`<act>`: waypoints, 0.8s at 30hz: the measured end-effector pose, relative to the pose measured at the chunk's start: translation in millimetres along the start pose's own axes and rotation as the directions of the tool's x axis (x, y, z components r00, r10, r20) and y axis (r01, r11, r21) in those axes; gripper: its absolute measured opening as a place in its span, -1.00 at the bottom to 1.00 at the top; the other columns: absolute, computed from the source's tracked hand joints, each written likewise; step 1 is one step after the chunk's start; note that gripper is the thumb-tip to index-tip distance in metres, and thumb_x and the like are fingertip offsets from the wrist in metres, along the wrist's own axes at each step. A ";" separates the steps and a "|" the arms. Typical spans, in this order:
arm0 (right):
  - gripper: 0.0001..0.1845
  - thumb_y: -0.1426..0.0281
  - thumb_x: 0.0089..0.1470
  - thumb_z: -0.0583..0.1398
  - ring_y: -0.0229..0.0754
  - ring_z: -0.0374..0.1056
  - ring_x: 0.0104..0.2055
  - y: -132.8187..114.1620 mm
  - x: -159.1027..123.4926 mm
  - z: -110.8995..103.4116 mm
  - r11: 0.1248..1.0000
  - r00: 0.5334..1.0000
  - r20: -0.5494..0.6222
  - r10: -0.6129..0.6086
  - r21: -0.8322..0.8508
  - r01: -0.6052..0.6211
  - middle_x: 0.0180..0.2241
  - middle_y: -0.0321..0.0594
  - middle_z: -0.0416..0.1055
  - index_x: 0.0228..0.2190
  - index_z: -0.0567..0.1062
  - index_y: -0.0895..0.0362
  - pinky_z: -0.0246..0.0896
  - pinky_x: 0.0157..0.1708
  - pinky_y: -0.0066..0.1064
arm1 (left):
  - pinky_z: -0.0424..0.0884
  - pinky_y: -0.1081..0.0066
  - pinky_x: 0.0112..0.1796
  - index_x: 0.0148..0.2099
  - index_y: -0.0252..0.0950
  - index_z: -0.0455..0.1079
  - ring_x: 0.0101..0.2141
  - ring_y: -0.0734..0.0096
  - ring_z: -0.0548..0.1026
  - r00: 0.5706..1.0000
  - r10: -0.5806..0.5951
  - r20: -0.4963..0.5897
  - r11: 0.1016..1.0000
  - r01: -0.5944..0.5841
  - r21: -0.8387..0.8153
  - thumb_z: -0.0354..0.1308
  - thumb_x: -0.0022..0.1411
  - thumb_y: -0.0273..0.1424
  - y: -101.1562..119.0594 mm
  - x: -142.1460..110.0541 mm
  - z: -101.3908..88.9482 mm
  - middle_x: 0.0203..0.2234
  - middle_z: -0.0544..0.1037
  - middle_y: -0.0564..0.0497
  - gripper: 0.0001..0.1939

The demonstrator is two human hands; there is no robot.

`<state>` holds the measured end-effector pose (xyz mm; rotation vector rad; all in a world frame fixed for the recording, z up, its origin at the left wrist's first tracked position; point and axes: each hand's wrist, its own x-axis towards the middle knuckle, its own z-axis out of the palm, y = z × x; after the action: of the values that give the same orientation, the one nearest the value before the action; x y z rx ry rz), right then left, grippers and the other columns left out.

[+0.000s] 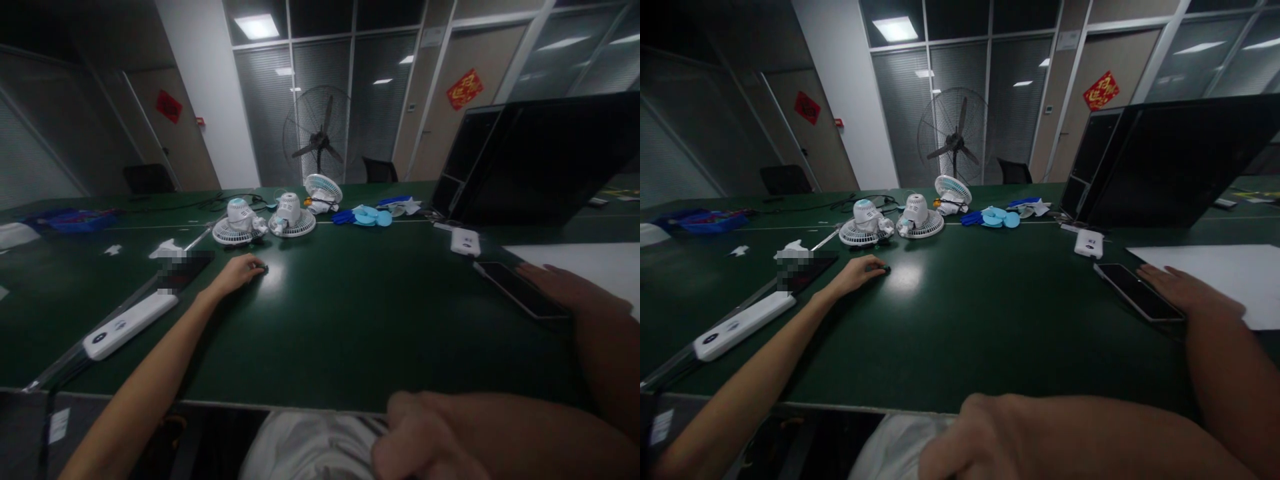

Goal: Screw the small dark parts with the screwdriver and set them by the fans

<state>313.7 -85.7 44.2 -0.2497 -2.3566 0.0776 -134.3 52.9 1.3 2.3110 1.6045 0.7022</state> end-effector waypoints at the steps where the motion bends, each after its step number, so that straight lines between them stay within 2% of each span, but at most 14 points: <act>1: -0.88 -0.03 0.12 0.25 -0.02 0.49 -0.48 -5.8 5.4 13.5 1.000 1.000 0.023 0.004 0.002 -0.004 -0.49 -0.46 0.54 -0.32 0.62 -0.54 0.18 -0.77 -0.23 | 0.47 0.27 -0.08 -0.03 -0.20 0.61 -0.14 0.13 0.59 0.999 0.038 0.037 0.999 -0.037 -0.020 0.26 0.29 -0.09 11.2 -0.8 3.0 -0.13 0.65 -0.08 -0.65; 3: -0.82 0.01 0.19 0.23 -0.08 0.49 -0.45 -8.2 17.4 34.5 1.000 0.998 0.063 0.012 0.004 -0.013 -0.40 -0.38 0.58 -0.23 0.65 -0.38 0.29 -0.65 -0.25 | 0.45 0.31 -0.14 -0.02 -0.21 0.61 -0.19 0.20 0.57 0.982 0.142 0.120 0.988 -0.134 -0.078 0.23 0.34 -0.13 36.8 -3.9 10.0 -0.15 0.63 -0.08 -0.68; 6: -0.76 0.20 0.32 0.20 -0.16 0.49 -0.38 13.3 32.4 50.3 0.998 0.993 0.106 0.061 -0.017 -0.059 -0.29 -0.20 0.60 -0.12 0.65 -0.04 0.36 -0.41 -0.31 | 0.42 0.36 -0.19 -0.03 -0.23 0.59 -0.25 0.28 0.53 0.945 0.254 0.206 0.962 -0.223 -0.159 0.25 0.36 -0.16 75.7 -11.5 21.7 -0.22 0.59 -0.04 -0.71; 8: -0.79 0.29 0.37 0.17 -0.21 0.47 -0.35 36.6 35.5 54.8 0.967 0.953 0.166 0.253 -0.030 -0.252 -0.27 -0.21 0.58 -0.12 0.61 0.06 0.32 -0.36 -0.39 | 0.40 0.37 -0.20 -0.02 -0.24 0.58 -0.25 0.30 0.52 0.925 0.290 0.245 0.948 -0.242 -0.206 0.28 0.34 -0.18 96.1 -16.8 28.6 -0.21 0.58 -0.04 -0.72; 10: -0.83 0.35 0.35 0.19 -0.21 0.47 -0.34 56.9 33.0 58.2 0.948 0.933 0.171 0.317 -0.045 -0.314 -0.26 -0.20 0.57 -0.17 0.60 0.12 0.32 -0.34 -0.41 | 0.39 0.39 -0.22 -0.02 -0.25 0.56 -0.25 0.32 0.50 0.909 0.310 0.279 0.939 -0.248 -0.237 0.29 0.33 -0.21 109.8 -21.0 33.3 -0.21 0.57 -0.03 -0.73; 14: -0.88 0.39 0.33 0.23 -0.19 0.48 -0.30 71.7 24.3 65.0 0.929 0.912 0.178 0.370 -0.064 -0.365 -0.25 -0.21 0.57 -0.20 0.59 0.12 0.30 -0.28 -0.41 | 0.37 0.40 -0.26 -0.03 -0.27 0.55 -0.29 0.35 0.47 0.896 0.325 0.302 0.932 -0.249 -0.263 0.29 0.33 -0.25 120.3 -23.8 35.9 -0.24 0.55 -0.02 -0.75; 24: -0.90 0.39 0.31 0.25 -0.21 0.46 -0.31 63.2 29.7 69.2 0.920 0.891 0.230 0.391 -0.087 -0.382 -0.24 -0.23 0.56 -0.20 0.60 0.10 0.27 -0.31 -0.44 | 0.36 0.40 -0.25 -0.02 -0.28 0.54 -0.29 0.36 0.45 0.885 0.381 0.269 0.903 -0.294 -0.312 0.27 0.38 -0.24 122.7 -25.4 41.9 -0.22 0.52 -0.03 -0.75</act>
<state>254.6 -16.5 7.0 -0.7688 -2.5189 0.2681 -20.4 -12.6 15.0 2.3752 0.9111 0.5261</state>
